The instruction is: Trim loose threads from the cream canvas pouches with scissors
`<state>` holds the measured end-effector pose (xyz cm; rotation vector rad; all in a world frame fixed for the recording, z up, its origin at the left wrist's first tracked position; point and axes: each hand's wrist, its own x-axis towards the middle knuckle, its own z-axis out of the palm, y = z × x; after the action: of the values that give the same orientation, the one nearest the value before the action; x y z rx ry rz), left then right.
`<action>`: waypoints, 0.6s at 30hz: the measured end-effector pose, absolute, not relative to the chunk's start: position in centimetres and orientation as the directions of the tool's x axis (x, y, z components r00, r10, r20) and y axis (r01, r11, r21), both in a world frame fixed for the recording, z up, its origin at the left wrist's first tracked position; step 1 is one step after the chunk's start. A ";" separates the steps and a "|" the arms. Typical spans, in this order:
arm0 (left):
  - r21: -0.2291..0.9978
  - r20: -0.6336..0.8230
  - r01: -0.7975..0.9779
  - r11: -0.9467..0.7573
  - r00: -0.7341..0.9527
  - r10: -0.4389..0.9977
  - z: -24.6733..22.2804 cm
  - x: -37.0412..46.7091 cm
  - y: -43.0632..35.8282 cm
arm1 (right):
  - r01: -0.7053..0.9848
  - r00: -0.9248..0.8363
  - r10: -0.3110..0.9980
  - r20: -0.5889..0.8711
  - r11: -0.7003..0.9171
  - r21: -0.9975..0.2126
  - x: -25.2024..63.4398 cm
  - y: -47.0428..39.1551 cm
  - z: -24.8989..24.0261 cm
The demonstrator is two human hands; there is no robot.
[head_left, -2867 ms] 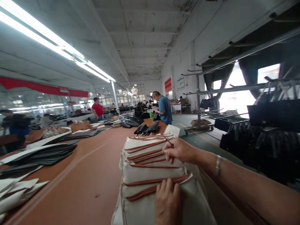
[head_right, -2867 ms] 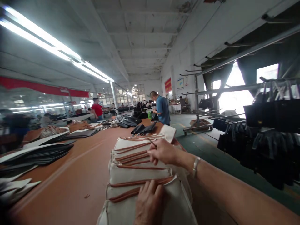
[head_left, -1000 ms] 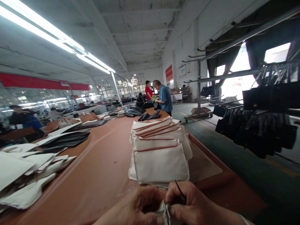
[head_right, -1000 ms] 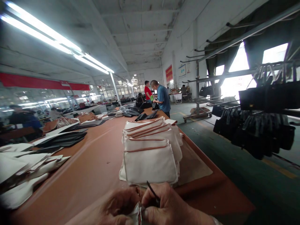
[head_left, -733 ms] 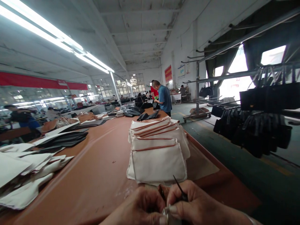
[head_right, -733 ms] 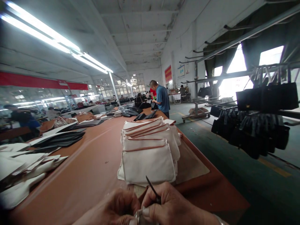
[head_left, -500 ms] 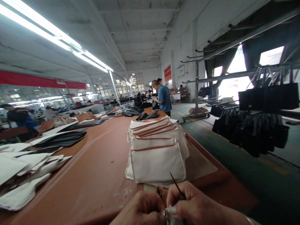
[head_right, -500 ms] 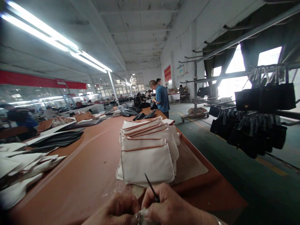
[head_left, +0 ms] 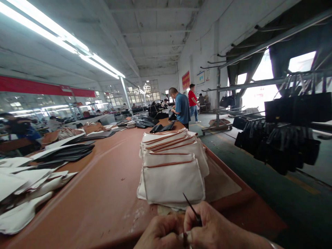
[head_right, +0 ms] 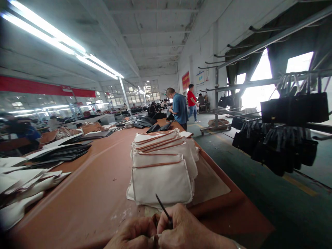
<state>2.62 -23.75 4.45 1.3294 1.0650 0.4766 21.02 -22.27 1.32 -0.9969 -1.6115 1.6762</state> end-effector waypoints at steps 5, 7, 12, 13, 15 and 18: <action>0.951 -0.290 0.252 0.181 0.519 0.804 3.5 2.5 -23.5 | 0.145 -0.479 0.875 -0.066 0.005 -0.989 21.6 -22.2 1.2; 0.962 -0.250 0.230 0.149 0.509 0.824 2.9 2.2 -23.4 | 0.182 -0.467 0.882 -0.067 0.022 -0.983 21.8 -22.3 1.2; 0.975 -0.220 0.135 0.176 0.508 0.833 0.9 1.5 -23.3 | 0.219 -0.478 0.874 -0.087 0.023 -0.976 22.2 -22.5 1.0; 0.978 -0.206 0.132 0.160 0.521 0.828 0.6 1.5 -23.3 | 0.221 -0.479 0.874 -0.084 0.028 -0.975 22.2 -22.6 1.0; 0.979 -0.201 0.147 0.144 0.544 0.815 0.7 1.5 -23.4 | 0.228 -0.466 0.881 -0.082 0.030 -0.973 22.1 -22.7 1.1; 0.960 -0.275 0.194 0.201 0.531 0.802 2.0 2.1 -23.8 | 0.244 -0.434 0.895 -0.104 0.006 -0.970 21.9 -22.9 0.9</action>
<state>2.08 -23.75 1.98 1.3341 0.9636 0.5323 21.89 -22.86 0.91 -1.1756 -1.7140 1.4612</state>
